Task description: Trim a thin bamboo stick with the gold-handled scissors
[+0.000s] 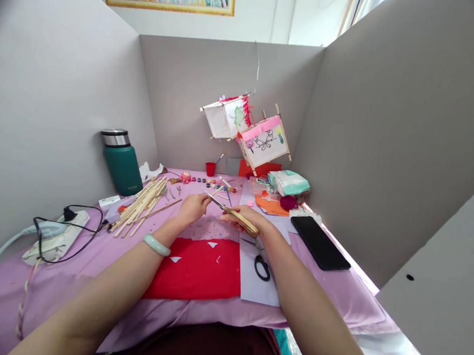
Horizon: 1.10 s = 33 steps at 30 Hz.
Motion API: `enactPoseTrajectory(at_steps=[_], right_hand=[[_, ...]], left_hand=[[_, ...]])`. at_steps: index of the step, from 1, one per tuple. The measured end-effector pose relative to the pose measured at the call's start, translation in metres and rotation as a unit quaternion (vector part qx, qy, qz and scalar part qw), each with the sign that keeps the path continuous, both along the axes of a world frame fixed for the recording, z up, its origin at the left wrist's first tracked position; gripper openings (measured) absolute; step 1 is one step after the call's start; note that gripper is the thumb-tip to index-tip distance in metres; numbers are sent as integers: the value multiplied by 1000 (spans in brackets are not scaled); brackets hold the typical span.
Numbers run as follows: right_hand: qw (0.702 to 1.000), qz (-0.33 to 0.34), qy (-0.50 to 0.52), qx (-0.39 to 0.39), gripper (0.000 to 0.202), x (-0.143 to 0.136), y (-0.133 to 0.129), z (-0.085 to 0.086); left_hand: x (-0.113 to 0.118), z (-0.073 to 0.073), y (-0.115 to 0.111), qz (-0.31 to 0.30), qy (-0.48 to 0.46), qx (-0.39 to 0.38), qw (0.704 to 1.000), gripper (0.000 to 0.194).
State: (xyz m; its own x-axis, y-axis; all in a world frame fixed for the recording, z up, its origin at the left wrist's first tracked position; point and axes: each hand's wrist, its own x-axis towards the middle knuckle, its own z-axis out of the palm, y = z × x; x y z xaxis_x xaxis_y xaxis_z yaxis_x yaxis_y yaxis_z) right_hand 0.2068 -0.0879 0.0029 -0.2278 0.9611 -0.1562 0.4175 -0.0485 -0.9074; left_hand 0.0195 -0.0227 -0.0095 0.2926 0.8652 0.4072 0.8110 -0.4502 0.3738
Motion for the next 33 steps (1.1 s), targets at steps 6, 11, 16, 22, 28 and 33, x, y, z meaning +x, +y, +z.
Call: enactPoseTrajectory(at_steps=[6, 11, 16, 22, 28, 33], right_hand=[[1000, 9, 11, -7, 47, 1, 0, 0], [1000, 11, 4, -8, 44, 1, -3, 2], [1000, 14, 14, -10, 47, 3, -1, 0], [1000, 3, 1, -5, 46, 0, -2, 1], [1000, 0, -9, -4, 45, 0, -3, 2], [1000, 6, -5, -3, 46, 2, -2, 1]], left_hand=[[-2, 7, 3, -40, -66, -83, 994, 26], [-9, 12, 3, -76, -199, -280, 936, 26], [-8, 10, 5, -71, -196, -278, 938, 29], [-3, 7, 1, -37, -48, -65, 996, 31], [-2, 5, -2, -14, -19, -33, 999, 31], [-1, 6, 1, -30, -24, -41, 998, 28]])
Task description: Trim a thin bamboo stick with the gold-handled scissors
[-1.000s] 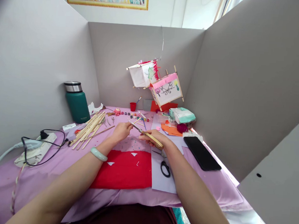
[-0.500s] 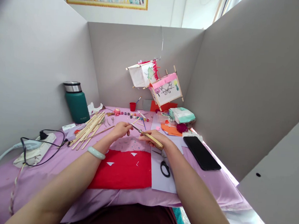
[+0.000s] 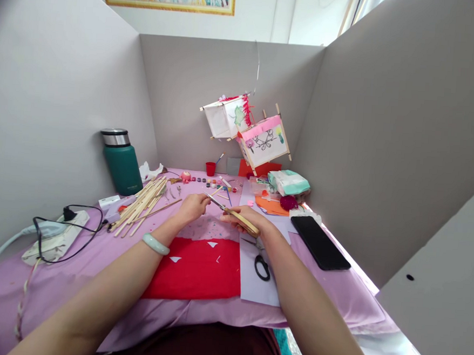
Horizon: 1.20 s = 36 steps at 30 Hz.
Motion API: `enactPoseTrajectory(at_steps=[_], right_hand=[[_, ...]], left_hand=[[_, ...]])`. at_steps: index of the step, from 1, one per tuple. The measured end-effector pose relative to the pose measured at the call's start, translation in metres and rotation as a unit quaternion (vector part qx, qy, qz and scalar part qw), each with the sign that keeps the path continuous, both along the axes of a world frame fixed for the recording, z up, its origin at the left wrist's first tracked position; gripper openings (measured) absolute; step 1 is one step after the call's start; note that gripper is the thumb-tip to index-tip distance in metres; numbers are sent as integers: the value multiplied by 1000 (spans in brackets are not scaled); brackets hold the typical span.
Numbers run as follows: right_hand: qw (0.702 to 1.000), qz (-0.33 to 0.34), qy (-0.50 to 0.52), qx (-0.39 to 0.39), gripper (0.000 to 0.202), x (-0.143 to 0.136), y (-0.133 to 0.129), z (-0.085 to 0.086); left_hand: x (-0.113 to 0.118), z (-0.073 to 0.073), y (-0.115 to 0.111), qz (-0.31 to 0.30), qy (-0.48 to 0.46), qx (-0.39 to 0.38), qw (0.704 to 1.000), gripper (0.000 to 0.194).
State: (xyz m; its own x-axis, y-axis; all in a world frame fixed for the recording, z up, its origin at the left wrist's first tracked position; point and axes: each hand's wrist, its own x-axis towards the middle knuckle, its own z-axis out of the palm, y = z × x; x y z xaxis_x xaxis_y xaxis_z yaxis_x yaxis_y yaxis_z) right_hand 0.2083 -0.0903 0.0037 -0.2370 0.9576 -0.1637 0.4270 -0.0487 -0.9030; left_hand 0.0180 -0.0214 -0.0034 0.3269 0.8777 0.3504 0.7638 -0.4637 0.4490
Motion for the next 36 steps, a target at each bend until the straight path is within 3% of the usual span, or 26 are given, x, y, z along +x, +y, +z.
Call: enactPoseTrajectory(at_steps=[3, 7, 9, 11, 14, 17, 25, 31, 36], right_hand=[[1000, 0, 11, -6, 47, 1, 0, -1], [999, 15, 35, -13, 47, 2, -1, 0], [999, 14, 31, -11, 46, 1, 0, 0], [1000, 9, 25, -11, 47, 1, 1, 0], [1000, 10, 23, -10, 48, 1, 2, -2], [1000, 8, 19, 3, 47, 2, 3, -4], [1000, 3, 10, 7, 47, 2, 4, -5], [1000, 8, 25, -3, 46, 3, 3, -4], [999, 11, 29, -8, 50, 3, 3, -4]], left_hand=[[-3, 4, 1, -21, -57, -71, 996, 27], [-7, 5, 3, -44, -154, -218, 963, 29], [-8, 5, 4, -49, -163, -240, 956, 30], [-7, 4, 4, -40, -138, -203, 968, 29], [-3, 3, 1, -22, -62, -73, 995, 28], [-1, 1, -3, -3, -11, 16, 1000, 29], [0, -3, -1, 5, 5, 24, 1000, 29], [-4, 3, 3, -28, -64, -75, 995, 26], [-10, 6, 4, -58, -196, -246, 947, 24]])
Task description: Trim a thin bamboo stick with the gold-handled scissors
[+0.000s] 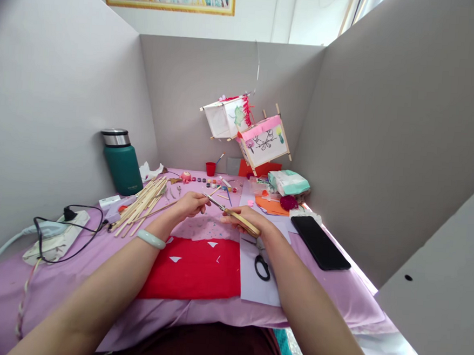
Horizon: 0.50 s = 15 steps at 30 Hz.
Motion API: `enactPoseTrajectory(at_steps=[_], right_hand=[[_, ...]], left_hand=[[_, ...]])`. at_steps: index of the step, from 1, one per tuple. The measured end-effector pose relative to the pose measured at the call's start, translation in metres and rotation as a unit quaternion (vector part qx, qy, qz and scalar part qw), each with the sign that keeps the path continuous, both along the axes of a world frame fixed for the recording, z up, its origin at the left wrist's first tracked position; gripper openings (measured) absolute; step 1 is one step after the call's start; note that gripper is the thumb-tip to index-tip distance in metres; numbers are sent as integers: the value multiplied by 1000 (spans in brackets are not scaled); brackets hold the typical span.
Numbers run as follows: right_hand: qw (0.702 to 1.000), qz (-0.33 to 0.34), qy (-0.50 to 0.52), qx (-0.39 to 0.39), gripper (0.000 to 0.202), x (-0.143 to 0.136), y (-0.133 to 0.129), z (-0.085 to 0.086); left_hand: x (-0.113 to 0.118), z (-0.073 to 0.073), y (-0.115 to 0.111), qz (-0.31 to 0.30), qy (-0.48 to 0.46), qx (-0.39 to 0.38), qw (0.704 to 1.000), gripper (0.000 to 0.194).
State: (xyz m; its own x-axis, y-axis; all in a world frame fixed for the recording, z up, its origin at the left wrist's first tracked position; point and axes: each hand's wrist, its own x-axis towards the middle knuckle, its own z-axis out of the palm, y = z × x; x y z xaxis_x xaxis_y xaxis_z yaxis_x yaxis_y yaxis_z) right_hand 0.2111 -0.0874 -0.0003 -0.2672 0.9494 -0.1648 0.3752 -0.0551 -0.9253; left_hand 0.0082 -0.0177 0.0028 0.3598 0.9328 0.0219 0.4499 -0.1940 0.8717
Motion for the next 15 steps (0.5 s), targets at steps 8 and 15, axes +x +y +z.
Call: enactPoseTrajectory(at_steps=[8, 15], right_hand=[[1000, -10, 9, -7, 50, 0, 4, -3], [1000, -4, 1, 10, 47, 1, 3, -3]], left_hand=[[4, -3, 0, 36, 99, 135, 985, 24], [6, -4, -7, 60, 172, 255, 950, 29]])
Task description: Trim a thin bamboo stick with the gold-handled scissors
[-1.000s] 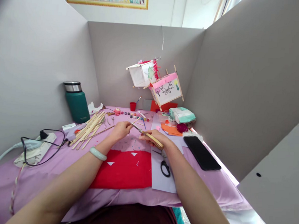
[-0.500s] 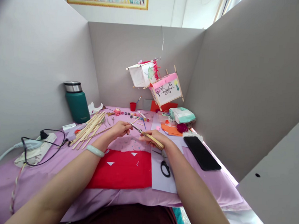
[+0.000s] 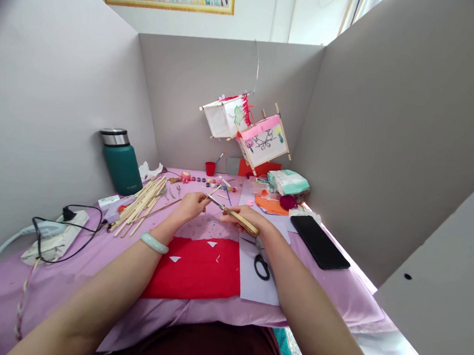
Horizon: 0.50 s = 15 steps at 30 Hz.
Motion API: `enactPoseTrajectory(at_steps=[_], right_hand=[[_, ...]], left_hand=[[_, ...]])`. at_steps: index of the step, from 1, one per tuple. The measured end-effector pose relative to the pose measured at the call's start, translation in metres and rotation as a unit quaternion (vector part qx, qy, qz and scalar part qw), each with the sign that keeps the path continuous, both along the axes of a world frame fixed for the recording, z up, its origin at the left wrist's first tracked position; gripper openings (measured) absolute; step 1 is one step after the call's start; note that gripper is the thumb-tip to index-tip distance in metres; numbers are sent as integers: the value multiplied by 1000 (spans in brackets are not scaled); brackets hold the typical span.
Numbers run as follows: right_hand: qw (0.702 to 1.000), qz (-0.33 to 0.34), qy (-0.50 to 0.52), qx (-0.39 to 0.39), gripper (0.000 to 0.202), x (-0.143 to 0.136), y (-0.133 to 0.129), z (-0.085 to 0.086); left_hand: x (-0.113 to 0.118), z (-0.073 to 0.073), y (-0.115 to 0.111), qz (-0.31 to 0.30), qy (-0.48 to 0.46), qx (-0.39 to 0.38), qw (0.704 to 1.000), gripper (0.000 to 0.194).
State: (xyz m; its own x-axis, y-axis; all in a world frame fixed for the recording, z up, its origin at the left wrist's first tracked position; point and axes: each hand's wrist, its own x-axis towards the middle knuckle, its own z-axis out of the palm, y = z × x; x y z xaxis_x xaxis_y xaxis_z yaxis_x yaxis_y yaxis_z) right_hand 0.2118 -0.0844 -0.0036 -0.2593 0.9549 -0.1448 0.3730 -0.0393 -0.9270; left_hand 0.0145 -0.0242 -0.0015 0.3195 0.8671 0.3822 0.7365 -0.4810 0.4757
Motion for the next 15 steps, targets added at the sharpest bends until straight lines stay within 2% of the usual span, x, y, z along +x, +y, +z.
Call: enactPoseTrajectory(at_steps=[4, 8, 11, 15], right_hand=[[1000, 3, -5, 8, 48, 0, -1, 1], [1000, 0, -9, 4, 48, 0, -1, 1], [1000, -2, -4, -3, 50, 0, -1, 2], [1000, 2, 3, -15, 54, -1, -2, 3]], left_hand=[[0, 0, -2, 3, 14, 25, 1000, 29], [1, 0, 0, -8, 5, 8, 1000, 29], [-1, 2, 3, -20, -23, -46, 998, 27], [-4, 5, 5, -31, -114, -184, 976, 26]])
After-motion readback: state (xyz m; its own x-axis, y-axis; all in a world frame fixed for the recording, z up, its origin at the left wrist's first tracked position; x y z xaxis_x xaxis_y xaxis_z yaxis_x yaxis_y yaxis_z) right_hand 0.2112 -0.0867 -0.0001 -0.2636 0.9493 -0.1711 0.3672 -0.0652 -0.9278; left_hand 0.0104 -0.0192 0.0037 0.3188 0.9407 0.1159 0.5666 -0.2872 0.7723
